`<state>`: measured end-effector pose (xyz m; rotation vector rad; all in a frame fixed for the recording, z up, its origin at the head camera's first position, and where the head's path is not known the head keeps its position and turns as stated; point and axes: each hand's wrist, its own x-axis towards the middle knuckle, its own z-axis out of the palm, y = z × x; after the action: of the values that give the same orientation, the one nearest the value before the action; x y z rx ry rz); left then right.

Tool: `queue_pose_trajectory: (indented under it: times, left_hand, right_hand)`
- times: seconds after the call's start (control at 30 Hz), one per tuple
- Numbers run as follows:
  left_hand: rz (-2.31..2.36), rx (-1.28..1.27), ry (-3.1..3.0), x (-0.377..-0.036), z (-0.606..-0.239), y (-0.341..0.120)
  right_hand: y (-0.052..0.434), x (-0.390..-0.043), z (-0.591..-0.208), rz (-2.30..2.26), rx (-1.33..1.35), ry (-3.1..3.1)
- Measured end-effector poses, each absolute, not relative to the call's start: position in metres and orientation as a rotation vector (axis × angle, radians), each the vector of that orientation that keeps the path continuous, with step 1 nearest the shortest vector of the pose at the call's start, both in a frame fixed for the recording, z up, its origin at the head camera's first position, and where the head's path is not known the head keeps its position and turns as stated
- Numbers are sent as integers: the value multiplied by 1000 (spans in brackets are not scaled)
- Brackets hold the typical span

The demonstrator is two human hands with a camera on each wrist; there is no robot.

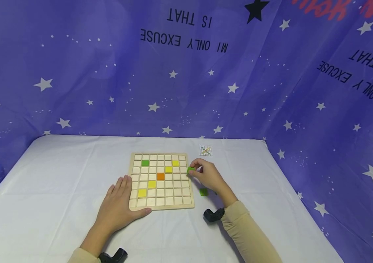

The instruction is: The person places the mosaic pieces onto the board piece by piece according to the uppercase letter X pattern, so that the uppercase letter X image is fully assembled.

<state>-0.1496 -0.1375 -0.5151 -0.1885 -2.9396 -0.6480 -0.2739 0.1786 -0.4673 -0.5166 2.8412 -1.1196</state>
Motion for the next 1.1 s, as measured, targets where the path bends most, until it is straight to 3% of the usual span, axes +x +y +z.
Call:
queue_pose_trajectory:
  times: [0.47, 1.1]
  left_hand:
    - [-632, -198, -2938, -149, -516, -136]
    - [-634, -193, -2938, -149, -516, -138]
  right_hand:
    - [77, -279, -465, -1037, -733, 2786]
    - [44, -279, -470, -708, -785, 2943]
